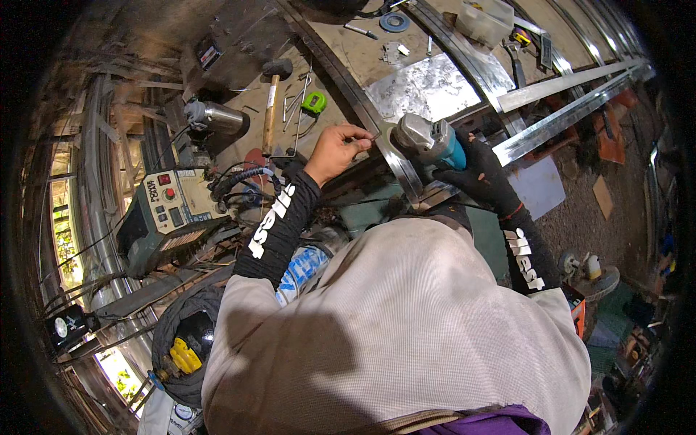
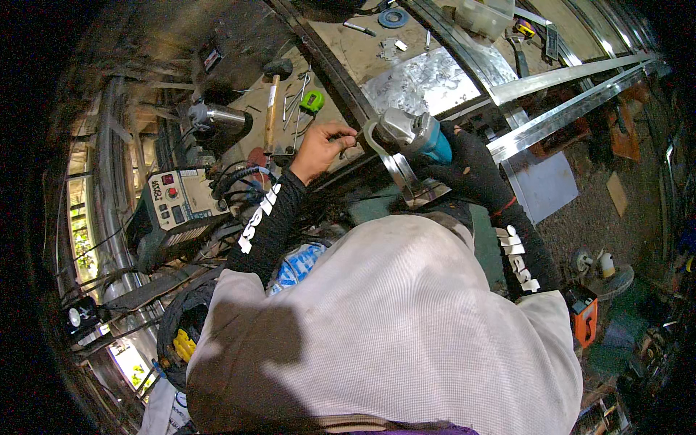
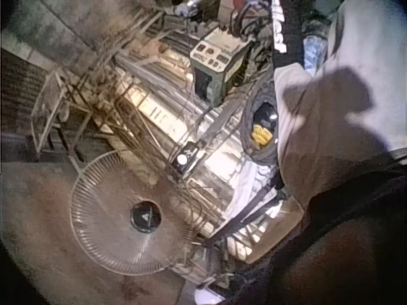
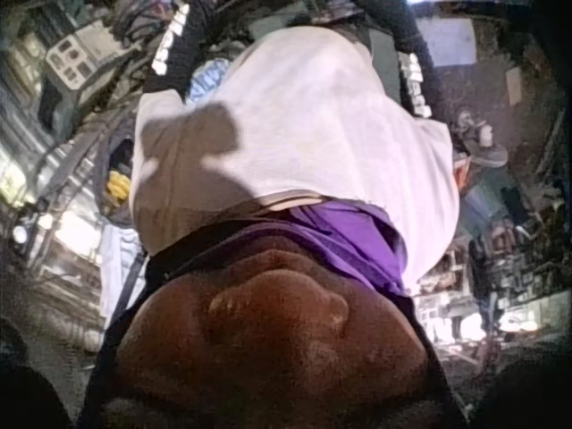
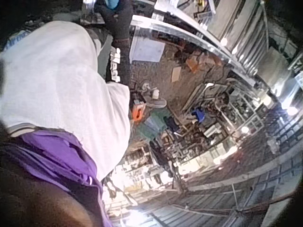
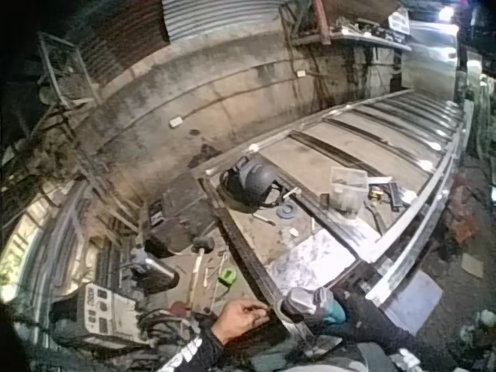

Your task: The person measures a metal frame with a tape measure and marks it with a pen. Then they use an angle grinder to cut the metal frame. Finally, they move to a chop saw and cut a metal rod.

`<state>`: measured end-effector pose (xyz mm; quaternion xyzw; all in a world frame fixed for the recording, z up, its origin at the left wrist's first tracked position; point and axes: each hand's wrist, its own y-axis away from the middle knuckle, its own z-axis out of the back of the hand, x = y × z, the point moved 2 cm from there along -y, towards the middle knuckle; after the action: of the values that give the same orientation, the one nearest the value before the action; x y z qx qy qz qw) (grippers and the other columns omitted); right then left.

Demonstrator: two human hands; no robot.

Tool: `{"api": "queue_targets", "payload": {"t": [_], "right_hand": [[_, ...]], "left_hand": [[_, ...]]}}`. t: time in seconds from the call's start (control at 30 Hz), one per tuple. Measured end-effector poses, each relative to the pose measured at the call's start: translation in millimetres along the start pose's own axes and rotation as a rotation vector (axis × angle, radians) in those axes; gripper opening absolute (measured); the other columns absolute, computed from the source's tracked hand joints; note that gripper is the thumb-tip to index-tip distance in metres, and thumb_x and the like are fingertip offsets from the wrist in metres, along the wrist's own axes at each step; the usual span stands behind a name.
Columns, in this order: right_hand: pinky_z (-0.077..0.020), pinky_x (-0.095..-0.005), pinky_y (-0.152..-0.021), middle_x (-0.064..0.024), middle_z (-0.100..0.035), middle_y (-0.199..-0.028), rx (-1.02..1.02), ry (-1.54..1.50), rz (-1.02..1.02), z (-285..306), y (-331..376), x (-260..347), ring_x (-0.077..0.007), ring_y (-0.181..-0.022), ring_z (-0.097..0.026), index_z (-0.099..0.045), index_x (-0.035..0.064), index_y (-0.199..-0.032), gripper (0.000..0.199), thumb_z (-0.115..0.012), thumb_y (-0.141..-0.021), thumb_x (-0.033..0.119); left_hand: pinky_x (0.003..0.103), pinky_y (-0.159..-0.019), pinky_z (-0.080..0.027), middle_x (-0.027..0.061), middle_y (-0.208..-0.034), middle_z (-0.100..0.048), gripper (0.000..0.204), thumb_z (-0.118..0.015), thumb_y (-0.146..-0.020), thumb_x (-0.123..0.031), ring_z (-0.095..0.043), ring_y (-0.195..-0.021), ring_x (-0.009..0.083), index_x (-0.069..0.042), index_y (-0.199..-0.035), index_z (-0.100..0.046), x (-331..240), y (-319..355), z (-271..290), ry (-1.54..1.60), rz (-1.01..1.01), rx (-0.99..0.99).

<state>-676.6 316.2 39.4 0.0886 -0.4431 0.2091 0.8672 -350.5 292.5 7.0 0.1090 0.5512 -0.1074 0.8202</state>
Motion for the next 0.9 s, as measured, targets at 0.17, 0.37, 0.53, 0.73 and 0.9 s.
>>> {"api": "queue_targets", "payload": {"t": [0.17,0.37,0.53,0.73,0.9], "right_hand": [[-0.0521,-0.0416,-0.088,-0.0197,-0.066,-0.117,-0.088,-0.009,0.070,-16.3,19.2,-70.9,-0.0318,-0.104,-0.065,-0.050,-0.0007,-0.140,0.070,-0.081,-0.083,0.025],[-0.0524,-0.0407,-0.087,-0.0189,-0.067,-0.115,-0.088,-0.029,-0.065,-19.8,39.7,-123.6,-0.0306,-0.102,-0.065,-0.051,-0.0007,-0.140,0.068,-0.080,-0.084,0.025],[-0.0527,-0.0399,-0.086,-0.0182,-0.067,-0.114,-0.062,-0.122,-0.184,-15.9,31.7,-138.4,-0.0296,-0.100,-0.065,-0.051,-0.0007,-0.139,0.067,-0.079,-0.085,0.025],[-0.0530,-0.0390,-0.084,-0.0174,-0.067,-0.112,0.005,-0.214,-0.263,-17.3,5.7,-160.9,-0.0284,-0.097,-0.065,-0.052,-0.0006,-0.138,0.065,-0.078,-0.085,0.025],[-0.0532,-0.0382,-0.083,-0.0167,-0.067,-0.111,0.091,-0.277,-0.293,-18.9,-24.6,-179.7,-0.0274,-0.095,-0.065,-0.052,-0.0006,-0.138,0.063,-0.077,-0.086,0.026]], "left_hand": [[0.029,-0.076,-0.052,0.0063,-0.087,-0.074,0.018,-0.074,-0.089,-0.011,-0.066,-0.081,0.0130,0.002,-0.102,-0.074,22.8,-14.2,-5.3,-0.001,0.152,-0.032],[0.033,-0.069,-0.052,0.0081,-0.080,-0.075,0.016,-0.080,-0.082,-0.018,-0.069,-0.073,0.0166,-0.003,-0.087,-0.077,81.3,-70.4,-9.1,-0.100,0.274,-0.300],[0.035,-0.067,-0.053,0.0128,-0.075,-0.073,0.019,-0.080,-0.079,-0.019,-0.069,-0.069,0.0206,-0.001,-0.081,-0.076,111.0,-161.3,-7.5,-0.358,0.355,-0.447],[0.046,-0.088,-0.056,0.0205,-0.102,-0.073,0.023,-0.074,-0.084,-0.029,-0.069,-0.098,0.0398,-0.010,-0.098,-0.078,120.7,-228.7,-9.0,-0.572,0.601,-0.442],[0.046,-0.085,-0.053,0.0207,-0.098,-0.073,0.022,-0.070,-0.086,-0.020,-0.068,-0.098,0.0400,-0.004,-0.100,-0.075,125.0,-194.4,9.6,-0.514,0.205,-0.903]]}}
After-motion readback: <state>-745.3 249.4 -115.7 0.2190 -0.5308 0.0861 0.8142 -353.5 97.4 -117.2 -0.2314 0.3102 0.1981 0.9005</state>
